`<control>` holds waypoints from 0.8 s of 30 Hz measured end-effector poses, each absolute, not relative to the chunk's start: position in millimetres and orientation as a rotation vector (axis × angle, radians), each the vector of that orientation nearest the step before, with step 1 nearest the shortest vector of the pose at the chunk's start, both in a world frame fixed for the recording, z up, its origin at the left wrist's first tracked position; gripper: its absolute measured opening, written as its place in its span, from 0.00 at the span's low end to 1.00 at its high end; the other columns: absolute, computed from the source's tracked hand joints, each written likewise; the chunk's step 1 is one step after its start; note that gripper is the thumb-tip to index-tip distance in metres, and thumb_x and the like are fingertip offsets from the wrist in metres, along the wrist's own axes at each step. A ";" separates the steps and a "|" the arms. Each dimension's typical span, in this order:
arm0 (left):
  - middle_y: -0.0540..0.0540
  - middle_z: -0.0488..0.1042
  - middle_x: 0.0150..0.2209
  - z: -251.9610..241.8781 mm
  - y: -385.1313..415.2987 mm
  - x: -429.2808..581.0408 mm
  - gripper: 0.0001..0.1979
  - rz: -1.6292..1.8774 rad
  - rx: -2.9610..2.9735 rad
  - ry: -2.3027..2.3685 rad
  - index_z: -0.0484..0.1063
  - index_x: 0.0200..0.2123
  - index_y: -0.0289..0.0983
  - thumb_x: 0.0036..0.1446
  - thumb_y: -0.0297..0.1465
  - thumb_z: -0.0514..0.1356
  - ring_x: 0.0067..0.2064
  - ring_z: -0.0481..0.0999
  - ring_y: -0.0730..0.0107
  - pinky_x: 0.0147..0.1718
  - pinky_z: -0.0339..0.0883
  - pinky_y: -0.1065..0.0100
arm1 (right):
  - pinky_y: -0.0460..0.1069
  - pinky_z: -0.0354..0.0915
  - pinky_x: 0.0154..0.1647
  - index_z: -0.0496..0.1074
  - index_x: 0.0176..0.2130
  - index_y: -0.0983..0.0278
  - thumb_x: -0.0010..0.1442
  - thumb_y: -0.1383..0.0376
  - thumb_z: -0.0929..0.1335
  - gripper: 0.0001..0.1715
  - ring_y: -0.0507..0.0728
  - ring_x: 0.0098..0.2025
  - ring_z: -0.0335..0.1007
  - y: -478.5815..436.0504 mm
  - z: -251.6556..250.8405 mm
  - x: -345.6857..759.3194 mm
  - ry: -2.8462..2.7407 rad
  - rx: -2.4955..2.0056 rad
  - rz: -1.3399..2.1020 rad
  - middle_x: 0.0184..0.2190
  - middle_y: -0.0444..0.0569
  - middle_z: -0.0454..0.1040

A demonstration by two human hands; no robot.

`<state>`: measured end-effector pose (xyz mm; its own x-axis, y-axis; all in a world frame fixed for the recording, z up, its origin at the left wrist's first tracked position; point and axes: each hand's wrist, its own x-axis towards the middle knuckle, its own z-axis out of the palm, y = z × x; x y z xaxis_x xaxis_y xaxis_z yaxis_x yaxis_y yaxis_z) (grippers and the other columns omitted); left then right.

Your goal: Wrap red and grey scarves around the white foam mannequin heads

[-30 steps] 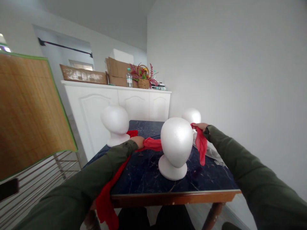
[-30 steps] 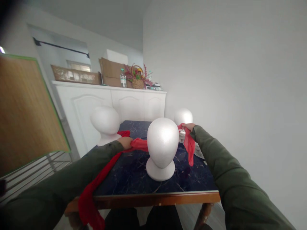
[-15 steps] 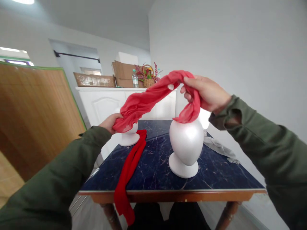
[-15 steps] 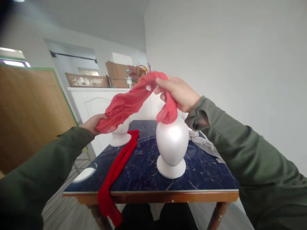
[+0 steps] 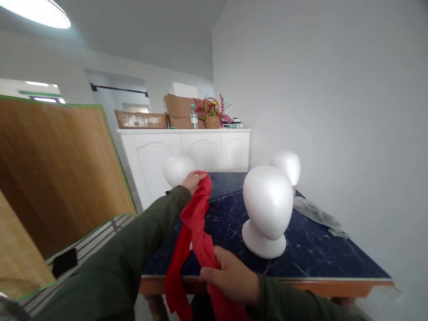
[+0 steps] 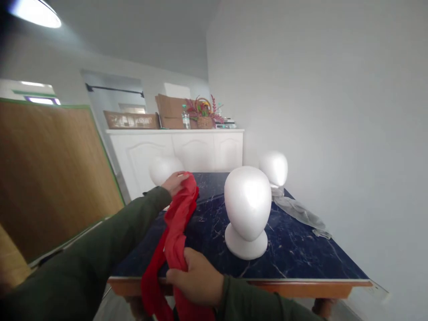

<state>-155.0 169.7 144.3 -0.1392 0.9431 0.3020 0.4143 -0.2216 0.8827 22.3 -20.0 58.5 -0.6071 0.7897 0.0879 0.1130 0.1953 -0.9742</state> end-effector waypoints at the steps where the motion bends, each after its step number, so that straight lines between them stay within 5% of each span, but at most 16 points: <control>1: 0.41 0.75 0.36 141.2 178.9 -150.5 0.18 1.387 1.642 1.557 0.69 0.40 0.32 0.45 0.33 0.62 0.42 0.74 0.60 0.46 0.66 0.58 | 0.46 0.61 0.35 0.67 0.35 0.65 0.50 0.67 0.65 0.09 0.51 0.32 0.64 -11.3 43.3 10.2 -1.875 -0.870 1.311 0.30 0.43 0.69; 7: 0.34 0.65 0.53 92.0 199.5 -140.2 0.23 1.417 1.749 1.784 0.62 0.48 0.27 0.47 0.27 0.58 0.62 0.52 0.50 0.60 0.41 0.54 | 0.46 0.60 0.31 0.70 0.34 0.65 0.50 0.69 0.64 0.09 0.52 0.30 0.64 24.8 -15.6 -23.5 -2.005 -1.027 1.251 0.28 0.43 0.69; 13: 0.33 0.64 0.55 32.7 156.1 -136.9 0.25 1.173 1.966 1.724 0.64 0.49 0.29 0.44 0.27 0.59 0.59 0.59 0.54 0.59 0.49 0.57 | 0.49 0.62 0.38 0.73 0.34 0.64 0.53 0.65 0.64 0.10 0.56 0.35 0.68 4.3 -26.5 34.0 -1.945 -1.008 0.963 0.32 0.48 0.74; 18: 0.35 0.63 0.56 13.3 92.4 -130.9 0.28 1.032 2.098 1.584 0.59 0.55 0.30 0.52 0.36 0.55 0.58 0.61 0.57 0.58 0.52 0.57 | 0.49 0.58 0.27 0.62 0.25 0.61 0.56 0.56 0.63 0.13 0.54 0.25 0.59 -4.7 -64.4 132.2 -1.435 -1.123 0.318 0.22 0.44 0.61; 21: 0.36 0.60 0.58 13.4 65.9 -107.1 0.32 0.920 2.118 1.438 0.56 0.58 0.31 0.51 0.37 0.56 0.60 0.59 0.57 0.59 0.50 0.57 | 0.56 0.60 0.41 0.62 0.45 0.62 0.56 0.49 0.61 0.24 0.60 0.42 0.62 18.1 -68.5 173.7 -1.120 -1.120 0.120 0.42 0.54 0.63; 24: 0.35 0.52 0.62 15.5 59.4 -72.4 0.41 0.825 2.134 1.270 0.50 0.61 0.32 0.46 0.38 0.61 0.63 0.53 0.55 0.61 0.45 0.56 | 0.61 0.51 0.55 0.50 0.59 0.64 0.57 0.44 0.56 0.38 0.64 0.59 0.51 50.9 -53.3 184.1 -1.124 -1.019 0.316 0.58 0.59 0.52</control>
<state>-72.4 59.4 15.5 0.3753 0.8963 0.2363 0.5805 -0.4260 0.6939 184.1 50.9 -53.3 0.4441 0.6708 0.5939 0.2634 0.5359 -0.8022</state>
